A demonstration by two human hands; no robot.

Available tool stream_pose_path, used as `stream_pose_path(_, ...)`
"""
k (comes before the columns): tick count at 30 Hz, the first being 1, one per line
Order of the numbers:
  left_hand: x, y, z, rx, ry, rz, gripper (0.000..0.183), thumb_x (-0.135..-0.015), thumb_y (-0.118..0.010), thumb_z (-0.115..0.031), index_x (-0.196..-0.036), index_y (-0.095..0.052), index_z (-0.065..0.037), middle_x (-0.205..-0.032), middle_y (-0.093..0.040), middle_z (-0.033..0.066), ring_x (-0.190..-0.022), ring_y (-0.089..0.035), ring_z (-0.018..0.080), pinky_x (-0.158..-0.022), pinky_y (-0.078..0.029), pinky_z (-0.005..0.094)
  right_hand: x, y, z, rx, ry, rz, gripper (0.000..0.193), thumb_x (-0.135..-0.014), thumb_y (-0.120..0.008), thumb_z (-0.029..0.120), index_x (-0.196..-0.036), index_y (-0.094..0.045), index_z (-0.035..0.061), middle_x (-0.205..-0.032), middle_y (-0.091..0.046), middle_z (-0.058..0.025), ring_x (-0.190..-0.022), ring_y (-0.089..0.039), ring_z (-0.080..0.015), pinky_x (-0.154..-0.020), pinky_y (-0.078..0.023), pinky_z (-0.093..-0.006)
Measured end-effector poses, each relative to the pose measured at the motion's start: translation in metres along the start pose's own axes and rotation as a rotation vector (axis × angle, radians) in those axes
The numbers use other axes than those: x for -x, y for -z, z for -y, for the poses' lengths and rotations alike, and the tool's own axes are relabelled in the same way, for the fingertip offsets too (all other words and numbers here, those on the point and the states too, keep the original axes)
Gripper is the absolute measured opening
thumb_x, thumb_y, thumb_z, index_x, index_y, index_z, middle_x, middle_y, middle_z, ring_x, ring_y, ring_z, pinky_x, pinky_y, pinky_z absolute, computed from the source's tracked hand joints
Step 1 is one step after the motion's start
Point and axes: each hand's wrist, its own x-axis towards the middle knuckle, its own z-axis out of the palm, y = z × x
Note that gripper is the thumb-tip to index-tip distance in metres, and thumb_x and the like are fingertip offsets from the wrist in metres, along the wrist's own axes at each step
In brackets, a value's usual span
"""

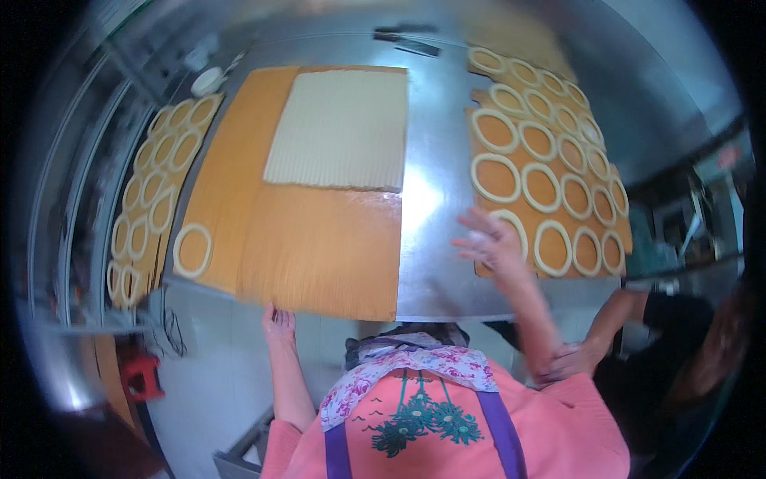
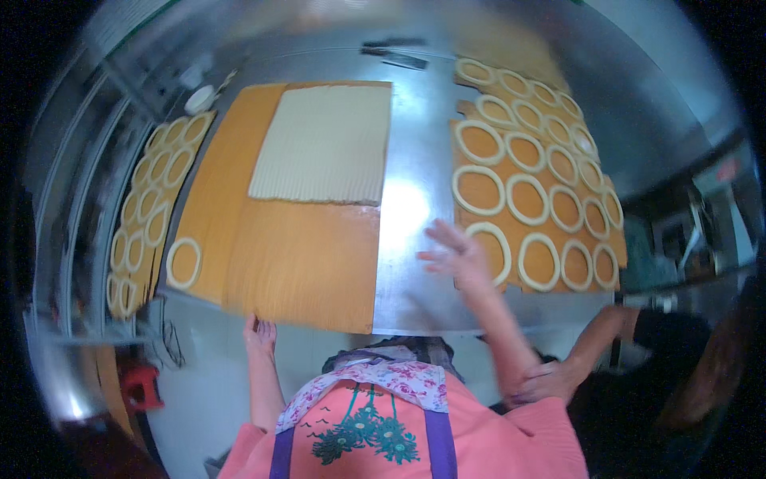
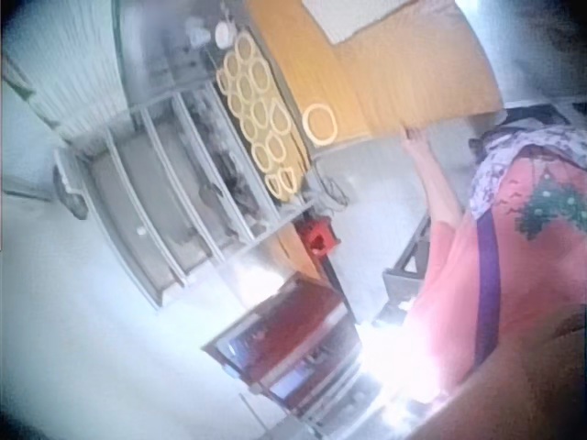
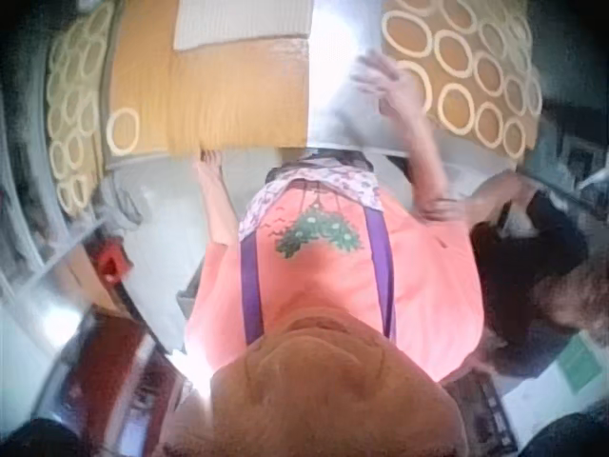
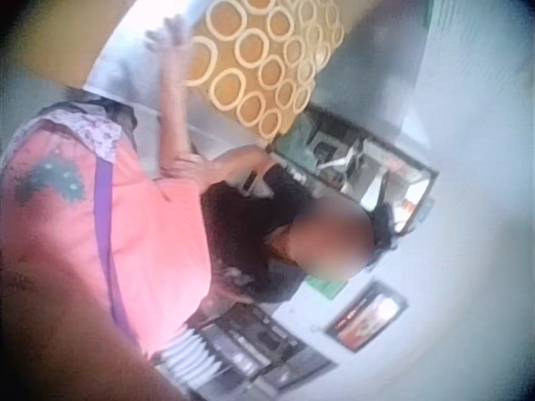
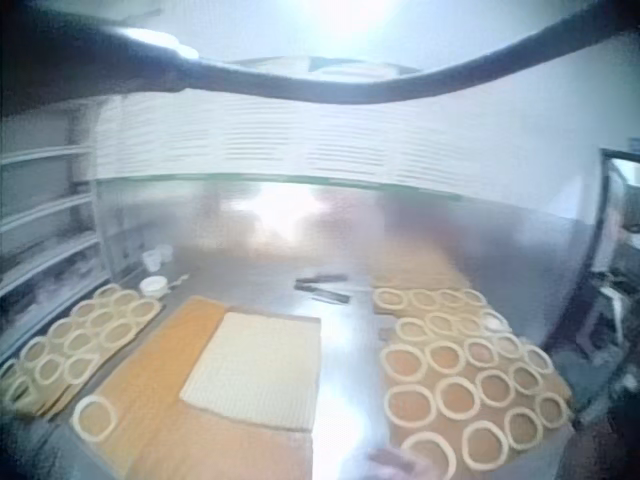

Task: The person rolls out a large sheet of dough using a rolling pin, trims the edges with a scraper, and سپس carries a wooden board containing pre-cut dough strips across the kitchen to a staging area.

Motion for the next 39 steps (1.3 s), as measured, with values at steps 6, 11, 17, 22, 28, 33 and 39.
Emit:
stream_pose_path(6, 0.058, -0.058, -0.005, 0.027, 0.130, 0.355, 0.049, -0.091, -0.056, -0.023, -0.133, -0.043, -0.001, -0.133, -0.049, 0.0156, -0.122, -0.048, 0.0301, -0.104, -0.039, 0.0467, 0.064, 0.009, 0.124, 0.131, 0.125, -0.181, 0.044, -0.084, -0.060, 0.013, -0.126, -0.053, 0.0006, -0.115, -0.062, -0.0165, -0.076, -0.065, -0.0135, -0.065, -0.054, -0.0203)
stream_pose_path(11, 0.056, -0.033, 0.050, 0.247, 0.291, 0.514, 0.043, -0.093, -0.052, -0.018, -0.133, -0.045, -0.002, -0.135, -0.049, 0.0153, -0.126, -0.045, 0.0296, -0.110, -0.032, 0.0457, 0.053, 0.038, 0.099, -0.475, 0.272, -0.126, 0.030, -0.092, -0.053, 0.012, -0.120, -0.056, 0.0018, -0.096, -0.063, -0.0048, -0.070, -0.056, -0.0046, -0.057, -0.048, -0.0158)
stream_pose_path(17, 0.081, -0.062, 0.068, -0.088, -0.013, 0.329, 0.050, -0.083, -0.066, -0.007, -0.130, -0.048, -0.001, -0.124, -0.056, 0.0115, -0.118, -0.051, 0.0232, -0.103, -0.040, 0.0391, -0.001, -0.044, -0.079, -1.289, -0.323, -0.011, 0.017, -0.093, -0.055, 0.017, -0.105, -0.059, 0.0063, -0.071, -0.051, 0.0019, -0.059, -0.045, -0.0088, -0.055, -0.041, -0.0264)
stream_pose_path(22, 0.109, -0.097, -0.035, -0.268, -0.231, 0.212, 0.047, -0.077, -0.070, -0.004, -0.120, -0.053, 0.006, -0.118, -0.059, 0.0132, -0.110, -0.056, 0.0242, -0.098, -0.044, 0.0391, 0.008, 0.032, -0.029, -0.977, -0.257, 0.040, 0.023, -0.096, -0.052, 0.022, -0.116, -0.055, 0.0107, -0.068, -0.043, 0.0035, -0.055, -0.039, -0.0091, -0.050, -0.036, -0.0232)
stream_pose_path(28, 0.085, -0.102, -0.061, -0.823, -0.407, 0.656, 0.032, -0.091, -0.045, -0.004, -0.117, -0.055, 0.011, -0.119, -0.058, 0.0180, -0.099, -0.062, 0.0264, -0.086, -0.053, 0.0344, 0.310, 0.256, -0.291, -0.776, -0.701, -0.694, 0.023, -0.097, -0.049, 0.025, -0.103, -0.059, 0.0042, -0.081, -0.061, -0.0044, -0.060, -0.055, -0.0121, -0.053, -0.046, -0.0226)
stream_pose_path(33, 0.063, -0.045, -0.081, -0.498, -0.278, 0.216, 0.039, -0.089, -0.058, -0.010, -0.123, -0.051, 0.007, -0.121, -0.058, 0.0175, -0.108, -0.058, 0.0267, -0.089, -0.052, 0.0386, 0.496, 0.190, -0.382, -0.546, -1.212, -1.065, 0.023, -0.096, -0.050, 0.024, -0.104, -0.059, 0.0043, -0.082, -0.061, -0.0047, -0.062, -0.055, -0.0130, -0.055, -0.046, -0.0234)
stream_pose_path(39, 0.057, -0.035, -0.087, -0.343, -0.301, 0.430, 0.040, -0.083, -0.063, -0.005, -0.120, -0.052, 0.005, -0.115, -0.059, 0.0136, -0.103, -0.058, 0.0275, -0.086, -0.051, 0.0402, 0.514, 0.226, -0.293, 0.044, -0.795, -1.259, 0.023, -0.095, -0.051, 0.024, -0.105, -0.059, 0.0044, -0.085, -0.061, -0.0051, -0.065, -0.055, -0.0141, -0.057, -0.046, -0.0244)
